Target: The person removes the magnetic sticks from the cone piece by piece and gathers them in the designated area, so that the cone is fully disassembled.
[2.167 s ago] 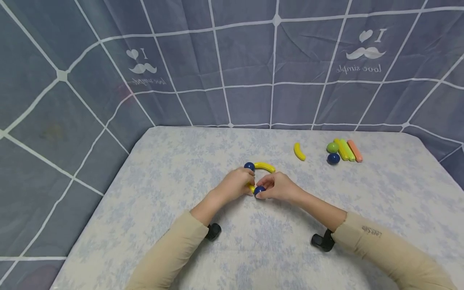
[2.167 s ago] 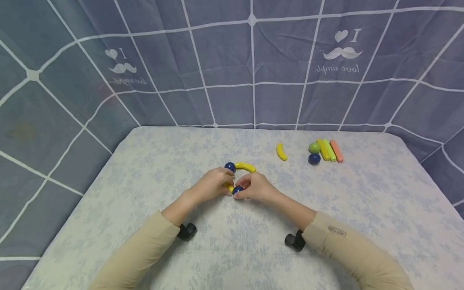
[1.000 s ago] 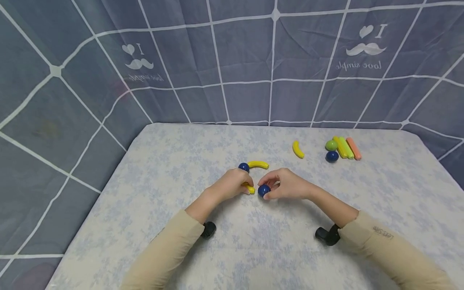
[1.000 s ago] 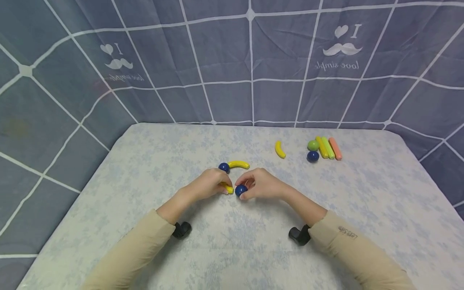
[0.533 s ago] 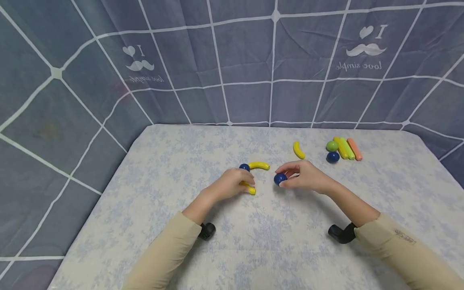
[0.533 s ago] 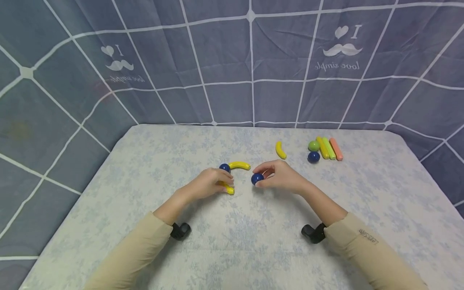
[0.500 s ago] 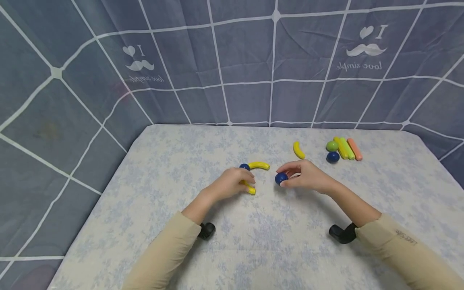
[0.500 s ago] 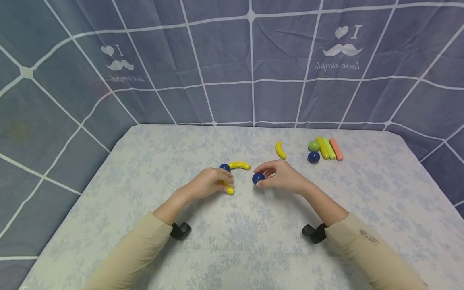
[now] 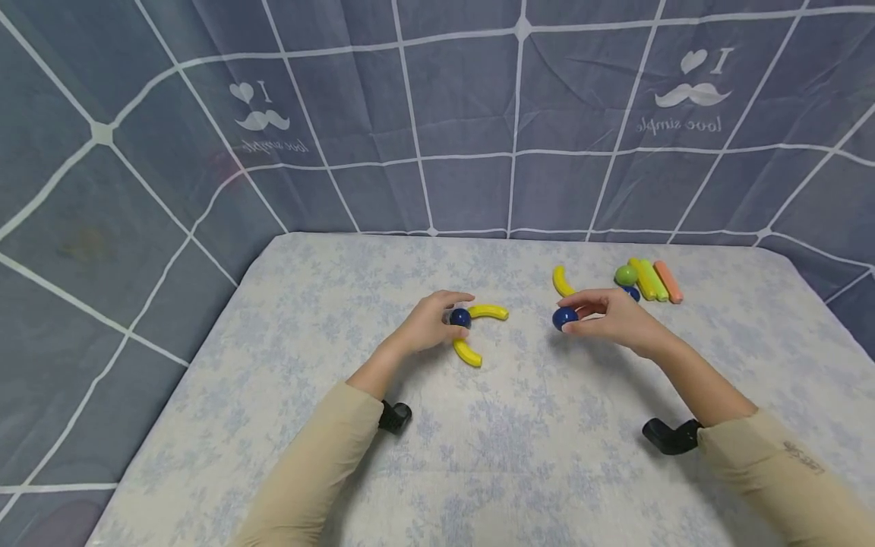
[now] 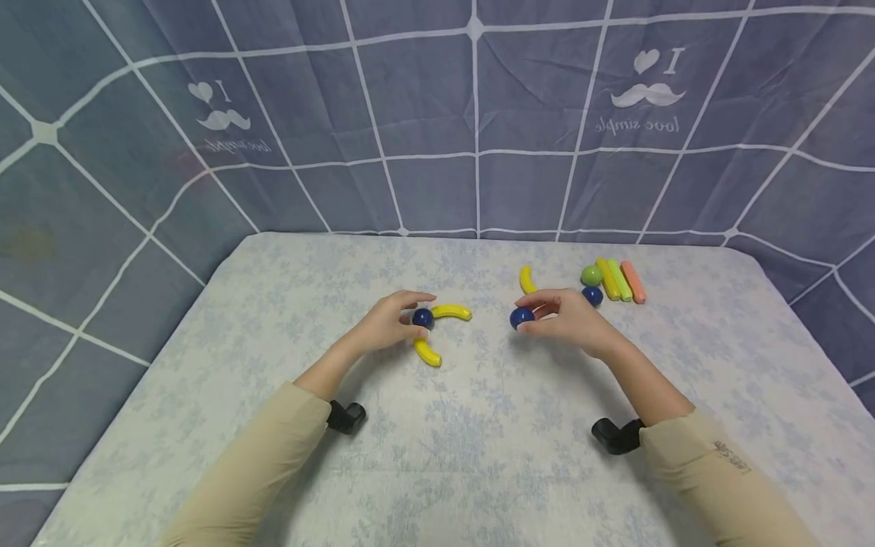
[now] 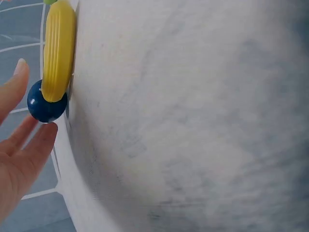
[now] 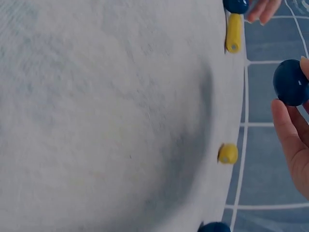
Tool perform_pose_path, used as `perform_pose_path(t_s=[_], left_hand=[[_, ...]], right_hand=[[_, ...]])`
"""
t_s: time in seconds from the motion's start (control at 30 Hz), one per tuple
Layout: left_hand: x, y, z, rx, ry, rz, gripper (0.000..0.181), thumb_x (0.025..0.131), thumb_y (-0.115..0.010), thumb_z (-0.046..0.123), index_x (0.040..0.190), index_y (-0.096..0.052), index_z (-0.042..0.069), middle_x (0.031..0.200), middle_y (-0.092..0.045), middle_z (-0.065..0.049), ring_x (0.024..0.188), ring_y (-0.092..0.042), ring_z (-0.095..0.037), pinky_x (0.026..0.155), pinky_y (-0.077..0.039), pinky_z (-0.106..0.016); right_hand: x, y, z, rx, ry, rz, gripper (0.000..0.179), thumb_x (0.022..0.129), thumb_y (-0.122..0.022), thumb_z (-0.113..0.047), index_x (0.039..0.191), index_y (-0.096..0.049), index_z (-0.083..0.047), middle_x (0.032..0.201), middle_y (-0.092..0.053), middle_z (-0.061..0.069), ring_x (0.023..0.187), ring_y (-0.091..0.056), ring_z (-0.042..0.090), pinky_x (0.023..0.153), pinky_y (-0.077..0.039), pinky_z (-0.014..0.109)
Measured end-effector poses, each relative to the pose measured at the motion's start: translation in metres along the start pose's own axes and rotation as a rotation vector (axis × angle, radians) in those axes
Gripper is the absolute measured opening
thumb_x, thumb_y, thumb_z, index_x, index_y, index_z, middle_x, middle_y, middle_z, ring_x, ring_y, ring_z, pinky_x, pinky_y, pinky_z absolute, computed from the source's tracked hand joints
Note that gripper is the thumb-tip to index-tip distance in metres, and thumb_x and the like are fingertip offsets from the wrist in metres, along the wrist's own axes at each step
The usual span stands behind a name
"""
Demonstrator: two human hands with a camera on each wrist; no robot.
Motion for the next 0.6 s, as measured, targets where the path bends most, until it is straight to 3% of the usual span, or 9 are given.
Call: perform_pose_path(t_s=[0.1, 0.37, 0.6], left_hand=[[0.001, -0.002, -0.002, -0.013, 0.054, -0.013, 0.053, 0.083, -0.07, 0.008, 0.133, -0.051, 0.005, 0.134, -0.049, -0.013, 0.121, -0.048, -0.03, 0.089, -0.047, -0.032], [0.003, -0.005, -0.004, -0.017, 0.101, 0.011, 0.046, 0.084, -0.068, 0.006, 0.128, -0.055, 0.002, 0.13, -0.054, -0.013, 0.115, -0.053, -0.029, 0.092, -0.046, -0.033], [0.005, -0.008, -0.006, -0.023, 0.097, 0.063, 0.037, 0.087, -0.066, 0.006, 0.123, -0.06, 0.002, 0.126, -0.056, -0.014, 0.11, -0.056, -0.027, 0.089, -0.048, -0.032]], right_hand=[[-0.005, 0.01, 0.003, 0.017, -0.012, 0.023, 0.047, 0.082, -0.073, -0.021, 0.121, -0.059, 0.002, 0.11, -0.06, 0.015, 0.094, -0.056, 0.017, 0.073, -0.05, 0.024], [-0.007, 0.046, 0.009, -0.032, -0.049, 0.13, 0.049, 0.084, -0.071, -0.024, 0.123, -0.056, 0.003, 0.097, -0.061, 0.003, 0.084, -0.055, 0.005, 0.07, -0.047, 0.02], [0.0, 0.068, 0.017, -0.062, -0.094, 0.184, 0.055, 0.085, -0.069, -0.027, 0.128, -0.053, 0.003, 0.104, -0.06, 0.0, 0.086, -0.053, 0.0, 0.07, -0.047, 0.019]])
Point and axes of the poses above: each hand's wrist, its own x-axis towards the middle knuckle, its own y-axis out of the back of the hand, z = x × y, the point moved 3 cm from there along x, towards the middle knuckle
